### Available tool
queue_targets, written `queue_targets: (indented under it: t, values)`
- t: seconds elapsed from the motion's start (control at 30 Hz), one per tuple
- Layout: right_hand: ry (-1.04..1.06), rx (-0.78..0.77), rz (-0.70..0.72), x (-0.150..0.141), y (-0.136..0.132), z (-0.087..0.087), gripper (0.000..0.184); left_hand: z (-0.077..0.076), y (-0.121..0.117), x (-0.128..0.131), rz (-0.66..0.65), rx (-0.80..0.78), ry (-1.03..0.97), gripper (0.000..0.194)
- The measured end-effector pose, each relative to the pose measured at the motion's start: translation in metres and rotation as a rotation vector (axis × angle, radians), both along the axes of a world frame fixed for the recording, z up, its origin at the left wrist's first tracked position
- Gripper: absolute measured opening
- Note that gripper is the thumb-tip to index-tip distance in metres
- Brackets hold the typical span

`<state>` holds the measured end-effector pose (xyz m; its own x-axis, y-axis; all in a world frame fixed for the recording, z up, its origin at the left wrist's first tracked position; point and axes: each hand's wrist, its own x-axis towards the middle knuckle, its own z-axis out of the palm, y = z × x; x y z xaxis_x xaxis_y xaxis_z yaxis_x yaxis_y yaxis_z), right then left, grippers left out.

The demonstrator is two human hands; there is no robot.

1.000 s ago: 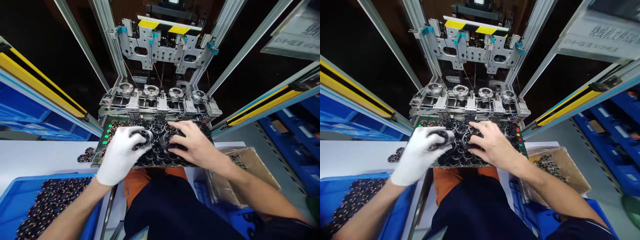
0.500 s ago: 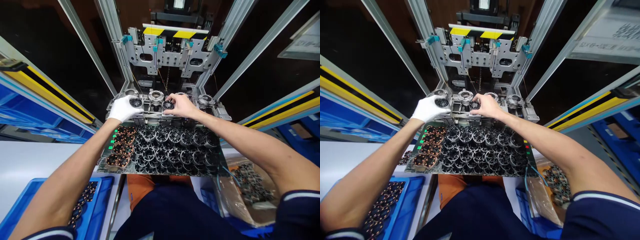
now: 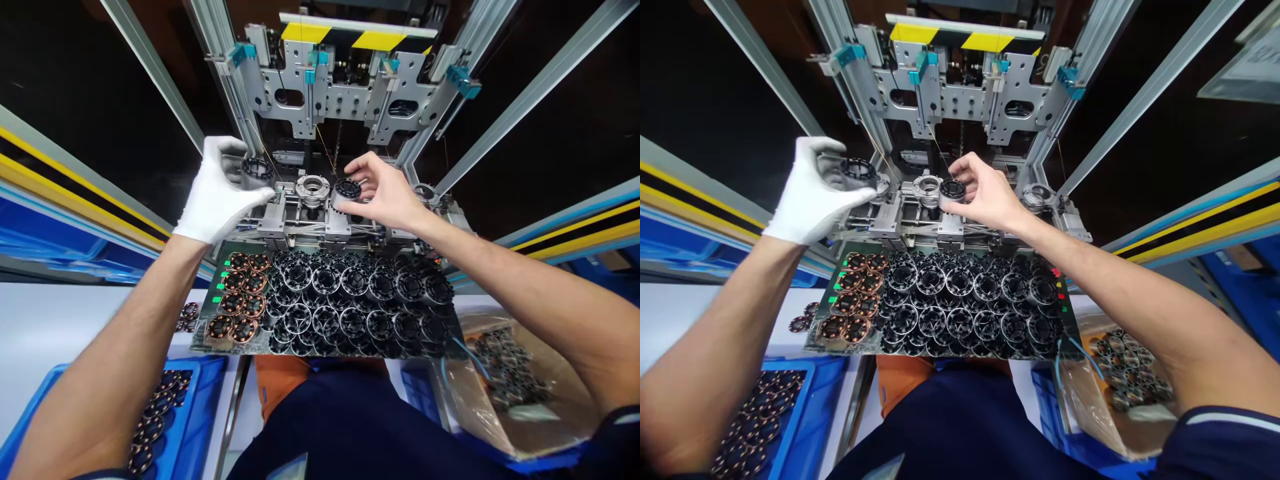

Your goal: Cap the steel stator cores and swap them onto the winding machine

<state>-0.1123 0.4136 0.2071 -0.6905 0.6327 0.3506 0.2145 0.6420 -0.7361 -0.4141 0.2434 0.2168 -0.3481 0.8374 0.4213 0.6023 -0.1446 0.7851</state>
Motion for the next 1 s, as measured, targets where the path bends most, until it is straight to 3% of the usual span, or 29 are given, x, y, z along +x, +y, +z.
queue_targets:
  t: [0.07, 0.17, 0.23, 0.37, 0.47, 0.53, 0.63, 0.7, 0.83, 1.0]
  values:
    - [-0.023, 0.029, 0.004, -0.003, -0.003, -0.011, 0.073, -0.014, 0.001, 0.002, 0.054, -0.035, 0.032, 0.104]
    - [-0.114, 0.07, -0.007, -0.008, -0.005, -0.026, 0.058, -0.04, 0.002, 0.005, 0.149, -0.185, 0.189, 0.075]
    - [-0.135, 0.072, -0.018, -0.01, -0.004, -0.031, 0.058, -0.054, 0.001, 0.005, 0.193, -0.234, 0.254, 0.066]
    - [-0.142, 0.055, -0.056, -0.01, -0.001, -0.033, 0.064, -0.062, -0.004, 0.003, 0.223, -0.195, 0.228, 0.071]
    - [-0.173, 0.032, -0.032, -0.009, -0.009, -0.024, 0.06, -0.053, -0.013, 0.01, 0.144, -0.25, 0.134, 0.073]
    - [-0.139, -0.013, 0.009, -0.005, -0.027, -0.011, 0.06, -0.04, -0.026, 0.023, 0.055, -0.173, -0.004, 0.073]
    - [0.058, -0.263, 0.122, 0.005, -0.072, 0.017, 0.064, -0.016, -0.058, 0.057, -0.108, 0.021, -0.282, 0.076]
    - [0.192, -0.443, 0.206, 0.015, -0.106, 0.036, 0.068, 0.001, -0.082, 0.082, -0.17, 0.067, -0.384, 0.077]
    - [0.285, -0.598, 0.286, 0.031, -0.155, 0.063, 0.065, 0.026, -0.121, 0.113, -0.162, 0.113, -0.373, 0.068]
    - [0.316, -0.673, 0.284, 0.046, -0.175, 0.077, 0.063, 0.033, -0.144, 0.118, -0.231, 0.124, -0.296, 0.079]
